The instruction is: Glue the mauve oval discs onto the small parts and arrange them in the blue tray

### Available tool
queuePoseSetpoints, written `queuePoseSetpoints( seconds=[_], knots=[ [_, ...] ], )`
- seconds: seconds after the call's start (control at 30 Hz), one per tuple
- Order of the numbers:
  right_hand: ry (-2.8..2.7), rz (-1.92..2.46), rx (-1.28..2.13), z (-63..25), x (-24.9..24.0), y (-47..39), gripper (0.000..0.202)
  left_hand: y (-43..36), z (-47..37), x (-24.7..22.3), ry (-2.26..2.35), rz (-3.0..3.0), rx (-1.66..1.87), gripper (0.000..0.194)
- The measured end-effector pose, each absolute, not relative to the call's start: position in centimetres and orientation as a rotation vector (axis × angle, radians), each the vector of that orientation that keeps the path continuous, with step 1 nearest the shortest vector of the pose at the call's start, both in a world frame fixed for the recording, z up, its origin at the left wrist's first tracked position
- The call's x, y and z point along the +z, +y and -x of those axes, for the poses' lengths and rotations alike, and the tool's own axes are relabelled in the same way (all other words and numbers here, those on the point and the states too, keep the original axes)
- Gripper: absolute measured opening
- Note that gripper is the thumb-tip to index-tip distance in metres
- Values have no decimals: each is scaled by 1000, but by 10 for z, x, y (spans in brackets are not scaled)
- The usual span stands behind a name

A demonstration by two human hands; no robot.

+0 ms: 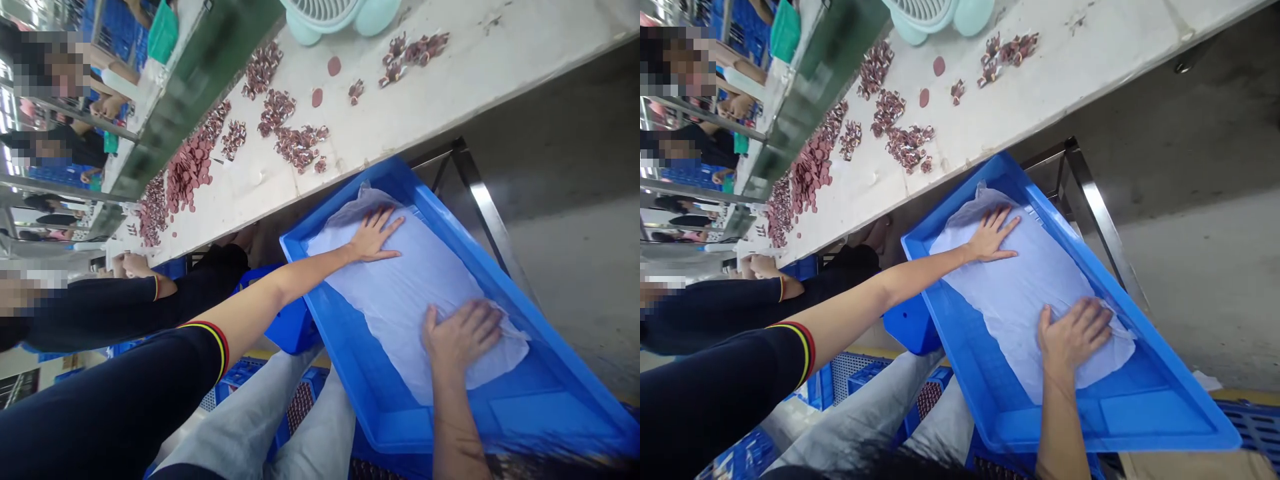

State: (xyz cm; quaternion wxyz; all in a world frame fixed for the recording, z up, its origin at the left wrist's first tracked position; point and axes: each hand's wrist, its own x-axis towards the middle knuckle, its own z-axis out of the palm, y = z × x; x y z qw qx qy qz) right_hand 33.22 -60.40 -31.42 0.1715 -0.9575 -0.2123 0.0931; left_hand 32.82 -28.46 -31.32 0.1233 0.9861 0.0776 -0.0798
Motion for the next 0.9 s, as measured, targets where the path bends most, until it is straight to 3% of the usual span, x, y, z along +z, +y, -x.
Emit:
queuePoseSetpoints(
  seconds=[0.23,0.37,0.5,0.67,0.9],
  knots=[
    [-183,2764,162,-279,-279,-613,99,-280,-326,-304,111,-2865,-240,109],
    [-653,2694,216,-268,-274,-555,87,-280,-331,-305,86,-2909,-257,99],
    [-1114,2575,261,-302,-300,-518,71,-282,-334,-310,67,-2899,-273,100],
    [-1065,2696,126,-337,-327,-568,75,-254,-332,-308,173,-2886,-327,102],
    [-1091,2732,21,-324,-313,-611,80,-213,-330,-289,308,-2861,-350,96]
  ],
)
